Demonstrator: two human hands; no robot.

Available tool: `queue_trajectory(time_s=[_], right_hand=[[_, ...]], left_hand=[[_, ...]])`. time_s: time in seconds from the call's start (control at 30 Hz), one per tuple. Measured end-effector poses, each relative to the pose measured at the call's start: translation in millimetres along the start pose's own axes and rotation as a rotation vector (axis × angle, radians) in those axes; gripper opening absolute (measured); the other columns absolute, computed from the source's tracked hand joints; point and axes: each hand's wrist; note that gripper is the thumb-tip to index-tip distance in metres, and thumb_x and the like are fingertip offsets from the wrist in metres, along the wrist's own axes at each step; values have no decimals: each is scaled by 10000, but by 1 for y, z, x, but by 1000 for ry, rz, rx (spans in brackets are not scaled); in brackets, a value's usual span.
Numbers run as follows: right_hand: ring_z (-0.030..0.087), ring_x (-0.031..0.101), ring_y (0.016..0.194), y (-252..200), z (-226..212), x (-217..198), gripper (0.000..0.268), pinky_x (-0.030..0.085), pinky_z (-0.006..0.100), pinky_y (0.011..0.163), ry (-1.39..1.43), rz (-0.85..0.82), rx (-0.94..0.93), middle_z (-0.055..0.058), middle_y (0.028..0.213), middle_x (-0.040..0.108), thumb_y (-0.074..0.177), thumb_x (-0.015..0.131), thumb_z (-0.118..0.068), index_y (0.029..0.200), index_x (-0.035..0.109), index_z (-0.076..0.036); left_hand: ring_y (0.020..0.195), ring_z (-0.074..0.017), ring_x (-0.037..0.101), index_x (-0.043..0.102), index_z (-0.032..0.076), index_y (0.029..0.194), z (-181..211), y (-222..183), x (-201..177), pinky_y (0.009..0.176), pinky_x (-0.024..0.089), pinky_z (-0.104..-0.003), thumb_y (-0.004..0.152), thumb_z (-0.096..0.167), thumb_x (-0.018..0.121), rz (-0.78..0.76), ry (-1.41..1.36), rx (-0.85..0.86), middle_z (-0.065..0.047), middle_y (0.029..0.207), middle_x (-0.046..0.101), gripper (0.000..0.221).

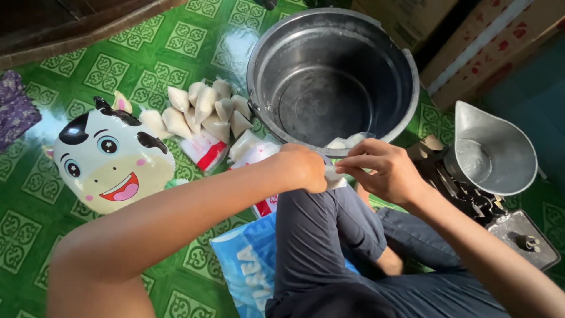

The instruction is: Filling small plastic bags with liquid and tying them manually to seal them.

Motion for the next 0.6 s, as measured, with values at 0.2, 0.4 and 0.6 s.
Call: queue_trajectory(time_s=[0.2,0.4,0.6], right_hand=[[279,679,724,13,-3,-13,44,536,382,599,3,-177,50,30,830,694,831,731,-103,865,743,-128],[304,705,858,53,-18,-31,353,567,469,700,-111,-699,404,84,909,692,796,718,-290,1076,613,-103],[322,706,817,45,1,28,572,564,481,688,-415,-963,389,40,793,655,715,740,-588,1060,569,-165]], left_hand=[[544,-162,417,704,135,890,22,-2,-8,484,289,-308,867,102,415,33,318,-96,-13,732,593,291],[577,-100,362,658,181,931,34,-14,-9,511,206,-303,934,99,437,58,465,-24,61,779,545,236],[680,-136,521,658,185,924,29,31,25,510,313,-309,869,136,453,122,388,-48,38,844,605,219]])
Point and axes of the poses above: each hand's wrist, its own y-axis towards the middle knuckle, its own x-axis out of the palm, z = x × y
